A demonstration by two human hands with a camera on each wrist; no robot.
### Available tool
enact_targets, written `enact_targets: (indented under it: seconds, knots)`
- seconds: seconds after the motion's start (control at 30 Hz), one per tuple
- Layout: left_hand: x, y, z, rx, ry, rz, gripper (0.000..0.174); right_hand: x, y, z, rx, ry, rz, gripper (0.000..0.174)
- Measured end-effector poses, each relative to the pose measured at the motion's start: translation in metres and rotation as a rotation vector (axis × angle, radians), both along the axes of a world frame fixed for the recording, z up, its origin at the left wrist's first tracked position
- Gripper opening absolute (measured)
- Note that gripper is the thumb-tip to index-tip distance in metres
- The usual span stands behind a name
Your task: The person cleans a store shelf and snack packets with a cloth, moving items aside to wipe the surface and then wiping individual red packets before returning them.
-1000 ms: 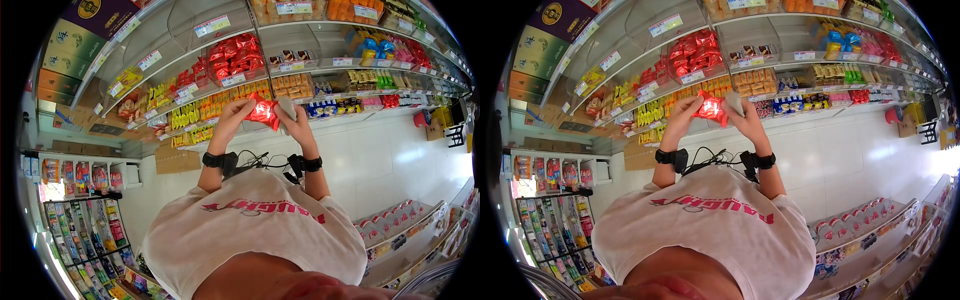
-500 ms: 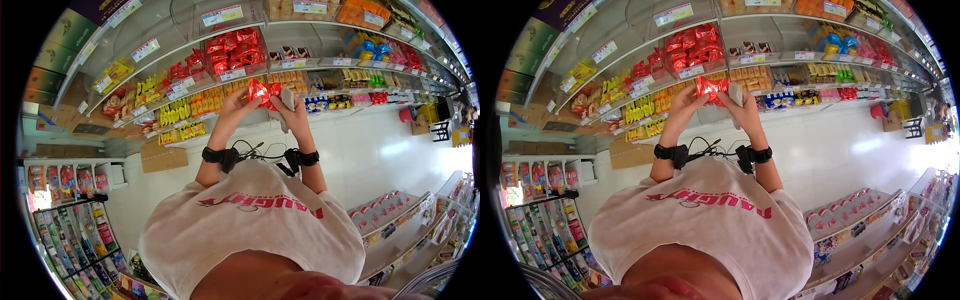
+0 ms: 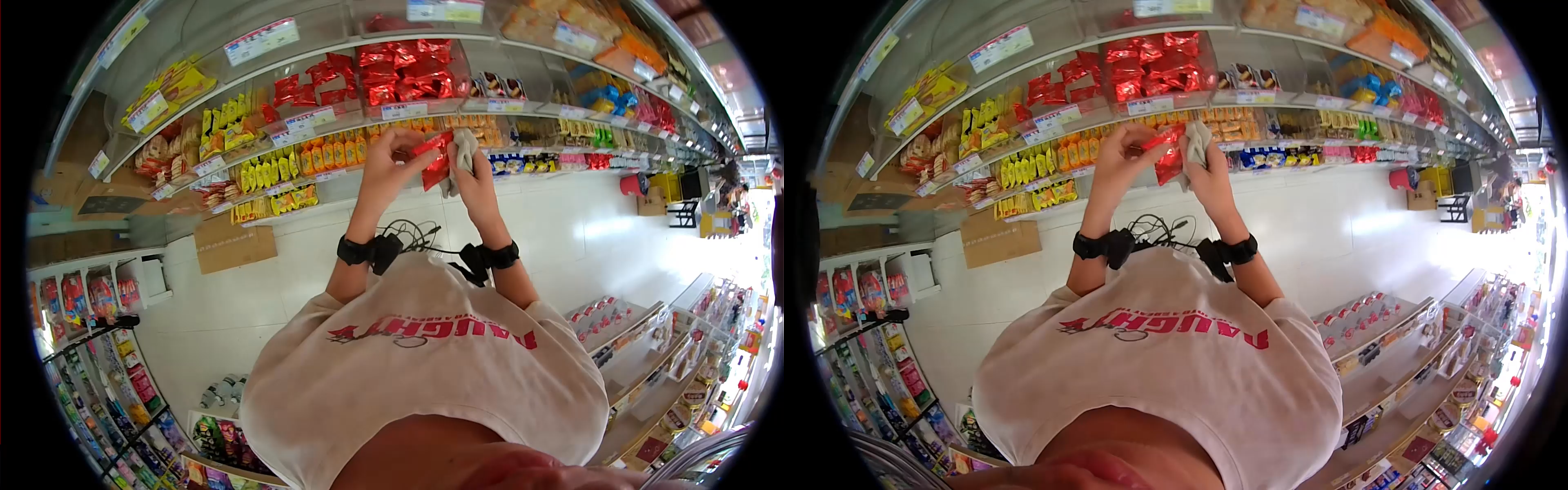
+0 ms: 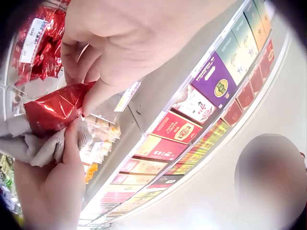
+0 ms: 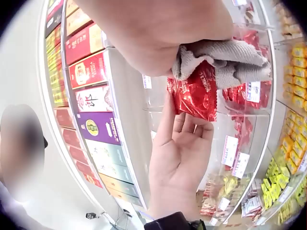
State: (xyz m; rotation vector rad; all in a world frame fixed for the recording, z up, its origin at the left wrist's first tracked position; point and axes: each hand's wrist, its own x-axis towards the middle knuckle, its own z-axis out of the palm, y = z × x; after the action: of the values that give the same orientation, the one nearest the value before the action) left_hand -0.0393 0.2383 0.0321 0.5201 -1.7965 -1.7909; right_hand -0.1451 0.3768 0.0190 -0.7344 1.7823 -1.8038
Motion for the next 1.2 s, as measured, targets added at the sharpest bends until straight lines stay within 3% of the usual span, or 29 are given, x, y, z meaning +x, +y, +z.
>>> enact_targets:
  seconds: [0.17, 0.3, 0.5, 0.57, 0.6, 0.73, 0.8, 0.83, 0.87, 0.9, 1.0, 1.07, 1.2]
  knots:
    - [0.014, -0.028, -0.022, 0.099, 0.004, 0.002, 0.026, 0.014, -0.036, -0.003, 0.054, -0.166, -0.053, 0.017]
    - [0.022, -0.045, -0.035, 0.074, -0.081, -0.196, 0.026, 0.015, -0.043, -0.007, 0.097, -0.133, 0.008, 0.015]
    - [0.000, -0.044, -0.035, 0.235, -0.068, -0.302, 0.025, 0.006, -0.050, 0.004, 0.114, -0.223, -0.215, 0.017]
    - [-0.013, -0.049, -0.050, 0.204, -0.041, -0.230, 0.023, -0.002, -0.056, 0.007, 0.083, -0.257, -0.260, 0.019]
    - [-0.019, -0.056, -0.061, 0.162, -0.040, -0.196, 0.024, -0.013, -0.061, -0.010, -0.042, -0.089, -0.294, 0.021]
    - [-0.042, -0.069, -0.058, 0.083, -0.086, 0.006, 0.024, -0.054, -0.063, -0.021, 0.026, 0.310, -0.383, 0.026]
    - [-0.054, -0.081, -0.052, 0.005, -0.175, -0.045, 0.022, -0.070, -0.067, -0.021, -0.009, 0.561, -0.230, 0.027]
    - [-0.063, -0.084, -0.047, 0.090, -0.139, -0.067, 0.021, -0.076, -0.073, -0.013, -0.034, 0.685, -0.166, 0.030]
    - [-0.073, -0.086, -0.047, 0.175, -0.104, -0.092, 0.021, -0.084, -0.076, -0.004, -0.010, 0.808, -0.002, 0.053]
    - [-0.083, -0.087, -0.047, 0.262, -0.071, -0.118, 0.021, -0.089, -0.081, -0.010, 0.002, 0.845, 0.031, 0.058]
    - [-0.105, -0.101, -0.042, 0.100, -0.111, -0.057, 0.021, -0.103, -0.091, -0.028, 0.046, 0.847, 0.160, 0.076]
    - [-0.118, -0.116, -0.049, 0.054, -0.166, -0.059, 0.025, -0.113, -0.098, -0.031, 0.046, 0.905, 0.181, 0.075]
    - [-0.137, -0.139, -0.069, -0.310, -0.312, 0.086, 0.041, -0.127, -0.116, -0.037, 0.074, 0.919, 0.201, 0.069]
